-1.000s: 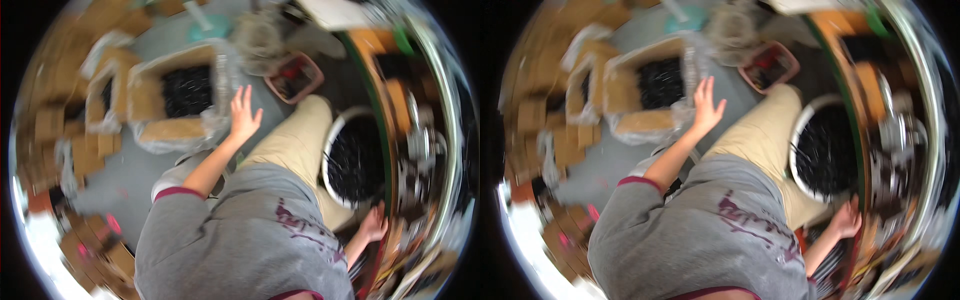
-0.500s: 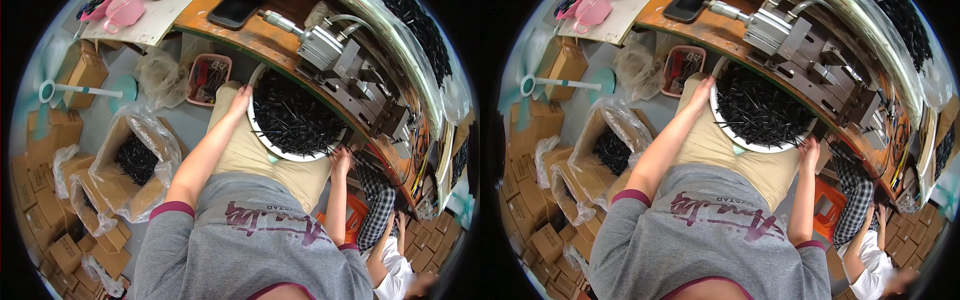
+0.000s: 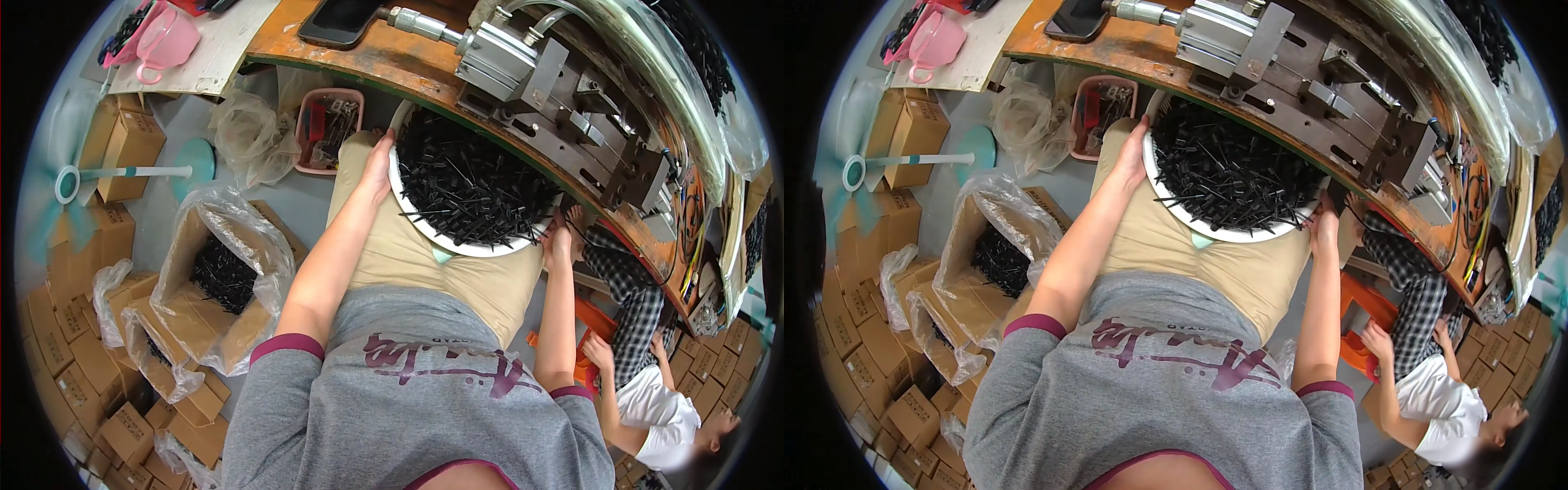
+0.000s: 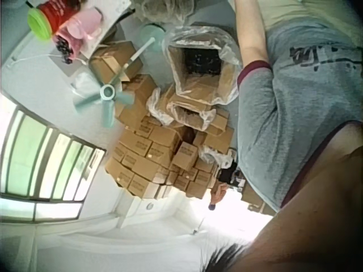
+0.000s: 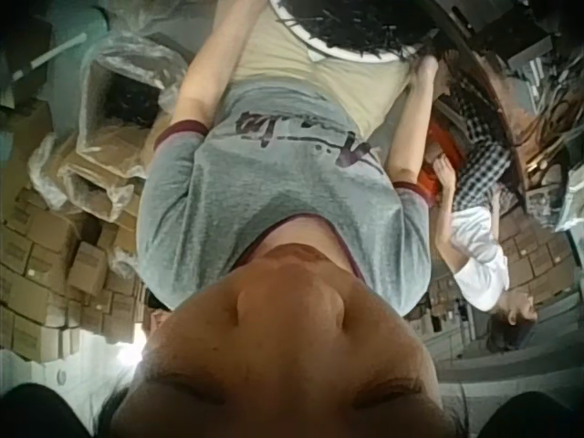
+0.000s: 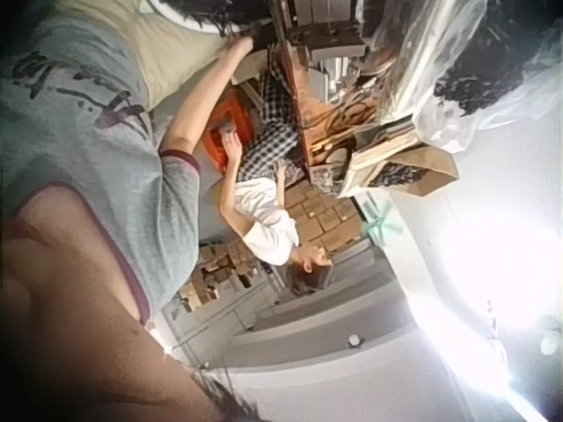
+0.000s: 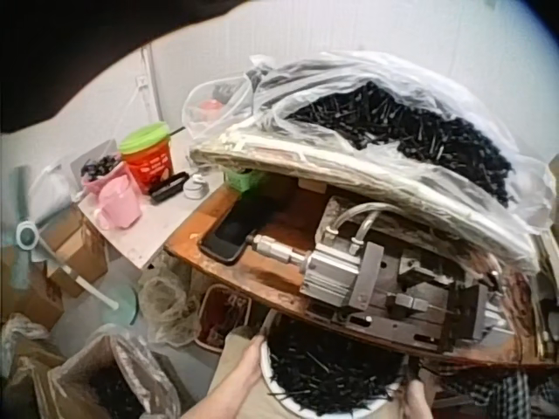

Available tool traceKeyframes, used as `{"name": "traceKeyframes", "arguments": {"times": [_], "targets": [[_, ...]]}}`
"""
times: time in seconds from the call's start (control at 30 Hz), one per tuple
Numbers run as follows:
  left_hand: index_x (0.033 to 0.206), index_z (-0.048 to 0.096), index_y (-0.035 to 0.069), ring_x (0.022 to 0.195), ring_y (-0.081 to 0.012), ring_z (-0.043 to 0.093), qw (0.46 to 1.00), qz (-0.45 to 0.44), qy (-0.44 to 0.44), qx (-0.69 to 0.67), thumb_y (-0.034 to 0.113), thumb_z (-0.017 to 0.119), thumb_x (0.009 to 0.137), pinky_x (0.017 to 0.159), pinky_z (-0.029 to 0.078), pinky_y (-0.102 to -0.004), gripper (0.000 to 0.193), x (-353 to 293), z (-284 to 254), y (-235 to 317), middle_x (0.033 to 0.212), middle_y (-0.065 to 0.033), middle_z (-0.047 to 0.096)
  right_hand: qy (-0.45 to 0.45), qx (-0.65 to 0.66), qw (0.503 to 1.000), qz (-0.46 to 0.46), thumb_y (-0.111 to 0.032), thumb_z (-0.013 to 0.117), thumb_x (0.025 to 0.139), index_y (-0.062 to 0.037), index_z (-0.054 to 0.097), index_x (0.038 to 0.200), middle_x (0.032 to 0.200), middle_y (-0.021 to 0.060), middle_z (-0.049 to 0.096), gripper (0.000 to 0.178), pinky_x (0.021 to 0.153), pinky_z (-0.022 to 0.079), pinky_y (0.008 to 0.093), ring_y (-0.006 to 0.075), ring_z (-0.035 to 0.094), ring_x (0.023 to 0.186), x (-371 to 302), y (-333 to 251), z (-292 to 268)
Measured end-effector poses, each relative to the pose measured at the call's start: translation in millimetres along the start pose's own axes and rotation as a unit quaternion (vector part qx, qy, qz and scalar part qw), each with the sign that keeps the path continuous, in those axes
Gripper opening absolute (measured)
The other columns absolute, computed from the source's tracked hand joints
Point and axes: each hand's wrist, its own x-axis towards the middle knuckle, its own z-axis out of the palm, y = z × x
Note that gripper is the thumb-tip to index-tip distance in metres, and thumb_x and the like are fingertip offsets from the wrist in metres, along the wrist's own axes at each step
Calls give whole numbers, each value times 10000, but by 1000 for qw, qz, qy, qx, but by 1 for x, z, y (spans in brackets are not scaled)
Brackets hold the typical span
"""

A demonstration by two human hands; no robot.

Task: The person is assembling small black electronic components using an industrial press and sorting them into boxes.

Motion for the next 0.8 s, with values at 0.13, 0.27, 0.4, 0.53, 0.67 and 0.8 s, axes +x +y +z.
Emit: {"name": "traceKeyframes", "arguments": {"times": [0.13,0.27,0.4,0.53,0.67,0.8], "targets": [[1235,571,16,1002,-199,642,999,11,32,30,428,545,990,894,505,-334,480,0,-2,-3,1116,-94,677,-42,-10,999,7,-339,412,1024,-63,497,1327,1031,75,657,418,691,461,315,170,607,829,5,-2,-8],[1306,527,30,1102,-193,605,998,13,31,52,400,535,1001,938,487,-331,480,5,-6,-10,1231,-87,633,-49,-32,998,-11,-293,359,1052,-61,433,1421,1217,79,617,442,883,473,331,172,597,1051,27,-4,-14],[1347,492,55,1146,-185,583,998,15,34,60,311,557,1003,954,488,-339,433,-12,6,2,1270,-75,607,-28,-18,999,-31,-328,463,1035,-8,438,1412,1313,99,580,495,949,467,325,200,586,1132,26,-6,4],[1339,498,62,1094,-200,617,1000,8,30,-3,273,572,999,919,514,-344,407,-10,15,2,1217,-85,633,-32,92,990,-106,-323,506,1023,4,460,1395,1345,95,564,498,1011,439,325,208,555,1211,37,14,2],[1359,495,47,1055,-215,636,999,17,21,-33,291,557,1005,907,531,-355,434,-9,18,19,1208,-89,647,-45,91,992,-68,-273,505,1022,-18,500,1347,1329,91,571,413,1006,459,341,216,561,1202,35,4,21],[1381,490,29,1138,-221,598,998,26,12,-53,259,515,1024,985,491,-364,426,8,25,46,1287,-96,614,-14,94,990,-102,-319,487,1028,-76,490,1379,1328,63,564,427,1008,451,325,207,560,1190,56,-2,34]]}}
